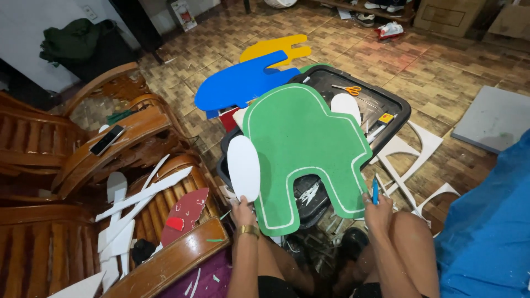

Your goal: Trimming the edges of foam pieces and assembling them for a craft project

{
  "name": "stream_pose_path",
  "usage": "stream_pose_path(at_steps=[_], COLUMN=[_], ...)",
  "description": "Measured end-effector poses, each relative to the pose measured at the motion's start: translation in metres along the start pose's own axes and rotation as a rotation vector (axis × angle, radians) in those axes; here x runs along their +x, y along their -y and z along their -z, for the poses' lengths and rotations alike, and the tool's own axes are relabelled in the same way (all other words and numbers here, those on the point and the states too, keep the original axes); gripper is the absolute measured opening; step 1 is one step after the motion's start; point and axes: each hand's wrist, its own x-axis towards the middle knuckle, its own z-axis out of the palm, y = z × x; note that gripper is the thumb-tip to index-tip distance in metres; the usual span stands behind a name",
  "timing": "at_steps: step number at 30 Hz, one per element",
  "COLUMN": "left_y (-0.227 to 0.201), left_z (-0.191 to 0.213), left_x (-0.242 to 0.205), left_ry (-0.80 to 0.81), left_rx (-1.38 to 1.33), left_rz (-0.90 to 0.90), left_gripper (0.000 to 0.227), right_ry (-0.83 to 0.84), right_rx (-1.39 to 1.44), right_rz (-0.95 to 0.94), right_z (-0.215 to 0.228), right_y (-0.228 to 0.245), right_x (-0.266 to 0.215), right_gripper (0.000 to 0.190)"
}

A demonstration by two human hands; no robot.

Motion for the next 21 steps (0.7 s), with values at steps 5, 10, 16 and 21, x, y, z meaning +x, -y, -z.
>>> stream_pose_path(at_steps=[5, 10, 16, 21], left_y=[0.026, -0.023, -0.051, -0.039], left_z=[0.001, -0.019, -0.009, 0.003], left_x=[0.025, -0.050, -0.119, -0.116], left_ry=[-0.033, -0.164, -0.220, -0.138], left_rx=[0.229, 0.255, 0.109, -0.173], left_rz=[-0.097, -0.148, -0.281, -0.104], left_gripper=[0.057, 0.057, 0.056, 0.066], right_ry=[0.057, 0.150, 0.097, 0.095], right_rx=[0.000, 0.358, 0.385, 0.652], right_rz=[-0.055, -0.219, -0.184, -0.084], right_z=[-0.007, 0.007, 0.015, 0.045], right_y=[-0.014, 0.018, 0.030, 0.066], right_x=[0.010, 0.001, -0.013, -0.029], right_gripper=[0.028, 0.037, 0.035, 0.024])
